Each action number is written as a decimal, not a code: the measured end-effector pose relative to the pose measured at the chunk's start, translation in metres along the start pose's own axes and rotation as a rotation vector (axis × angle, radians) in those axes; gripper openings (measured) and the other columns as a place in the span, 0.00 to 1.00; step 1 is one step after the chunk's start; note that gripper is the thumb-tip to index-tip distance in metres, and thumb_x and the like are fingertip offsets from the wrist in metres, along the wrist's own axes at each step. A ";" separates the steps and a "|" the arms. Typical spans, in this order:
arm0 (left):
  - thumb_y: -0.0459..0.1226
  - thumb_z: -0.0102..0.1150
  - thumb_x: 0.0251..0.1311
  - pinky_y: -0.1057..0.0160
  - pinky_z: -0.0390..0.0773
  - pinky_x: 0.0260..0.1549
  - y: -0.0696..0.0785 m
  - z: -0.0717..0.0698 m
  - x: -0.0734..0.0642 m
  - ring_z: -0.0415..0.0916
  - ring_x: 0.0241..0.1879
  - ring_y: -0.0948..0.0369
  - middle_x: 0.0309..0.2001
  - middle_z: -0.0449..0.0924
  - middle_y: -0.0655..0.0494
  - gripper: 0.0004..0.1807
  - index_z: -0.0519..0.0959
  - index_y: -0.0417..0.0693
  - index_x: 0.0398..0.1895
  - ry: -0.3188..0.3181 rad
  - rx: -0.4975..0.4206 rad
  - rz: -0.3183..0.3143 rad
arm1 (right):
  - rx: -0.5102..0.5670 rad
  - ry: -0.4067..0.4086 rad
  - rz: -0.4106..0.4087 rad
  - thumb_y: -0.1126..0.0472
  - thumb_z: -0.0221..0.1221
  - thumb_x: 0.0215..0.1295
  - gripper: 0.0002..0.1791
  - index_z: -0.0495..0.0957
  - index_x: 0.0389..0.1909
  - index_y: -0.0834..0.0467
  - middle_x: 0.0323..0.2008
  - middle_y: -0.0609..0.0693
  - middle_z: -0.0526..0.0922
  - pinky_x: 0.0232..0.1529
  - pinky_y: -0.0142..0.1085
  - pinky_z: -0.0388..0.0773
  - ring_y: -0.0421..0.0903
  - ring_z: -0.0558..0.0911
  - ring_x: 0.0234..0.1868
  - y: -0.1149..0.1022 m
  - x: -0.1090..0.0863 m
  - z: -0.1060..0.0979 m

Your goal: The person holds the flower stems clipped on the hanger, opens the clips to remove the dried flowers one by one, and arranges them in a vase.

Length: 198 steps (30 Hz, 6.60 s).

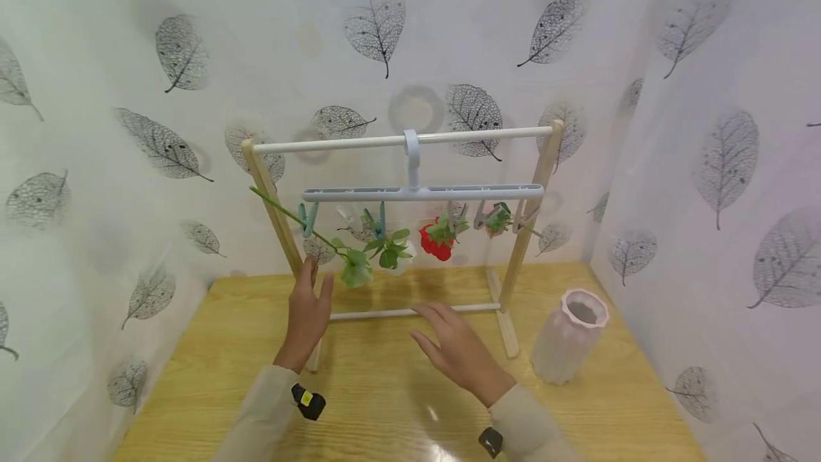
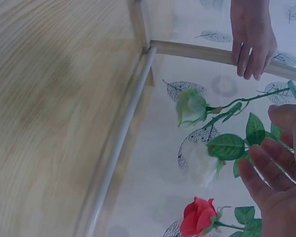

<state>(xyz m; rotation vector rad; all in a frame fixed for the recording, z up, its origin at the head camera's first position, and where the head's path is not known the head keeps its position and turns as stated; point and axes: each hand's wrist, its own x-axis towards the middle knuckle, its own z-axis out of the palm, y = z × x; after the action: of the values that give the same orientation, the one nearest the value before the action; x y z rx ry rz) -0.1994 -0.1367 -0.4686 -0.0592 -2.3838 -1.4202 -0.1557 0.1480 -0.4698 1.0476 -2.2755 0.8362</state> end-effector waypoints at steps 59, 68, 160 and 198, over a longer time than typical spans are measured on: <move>0.42 0.57 0.73 0.53 0.81 0.56 0.024 -0.010 0.041 0.83 0.52 0.50 0.49 0.85 0.44 0.15 0.81 0.39 0.50 0.216 -0.218 0.046 | 0.863 0.118 0.451 0.68 0.57 0.74 0.16 0.77 0.57 0.72 0.51 0.68 0.83 0.49 0.48 0.85 0.63 0.84 0.48 -0.056 0.147 0.053; 0.41 0.57 0.73 0.54 0.84 0.51 0.024 -0.009 0.038 0.84 0.47 0.50 0.47 0.85 0.45 0.15 0.81 0.38 0.48 0.224 -0.212 0.087 | 0.783 0.110 0.492 0.63 0.53 0.78 0.17 0.77 0.62 0.65 0.56 0.58 0.83 0.63 0.45 0.77 0.54 0.80 0.60 -0.055 0.159 0.059; 0.17 0.64 0.56 0.64 0.87 0.38 0.052 -0.014 0.014 0.85 0.34 0.40 0.34 0.85 0.34 0.04 0.85 0.25 0.35 0.384 -0.208 0.403 | 1.472 0.200 0.979 0.62 0.49 0.79 0.17 0.75 0.57 0.71 0.43 0.50 0.84 0.40 0.30 0.71 0.43 0.72 0.41 -0.061 0.226 0.078; 0.17 0.63 0.56 0.73 0.83 0.42 0.039 -0.026 0.001 0.85 0.34 0.40 0.35 0.86 0.34 0.05 0.84 0.23 0.36 0.326 -0.147 0.439 | 1.296 -0.007 0.782 0.58 0.48 0.81 0.19 0.76 0.60 0.68 0.52 0.57 0.85 0.75 0.50 0.56 0.54 0.75 0.64 -0.053 0.206 0.071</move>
<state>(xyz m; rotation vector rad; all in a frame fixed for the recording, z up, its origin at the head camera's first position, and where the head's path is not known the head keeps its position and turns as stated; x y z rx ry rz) -0.1843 -0.1398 -0.4238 -0.3395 -1.8581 -1.2760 -0.2464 -0.0302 -0.3679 0.4547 -1.9736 2.8024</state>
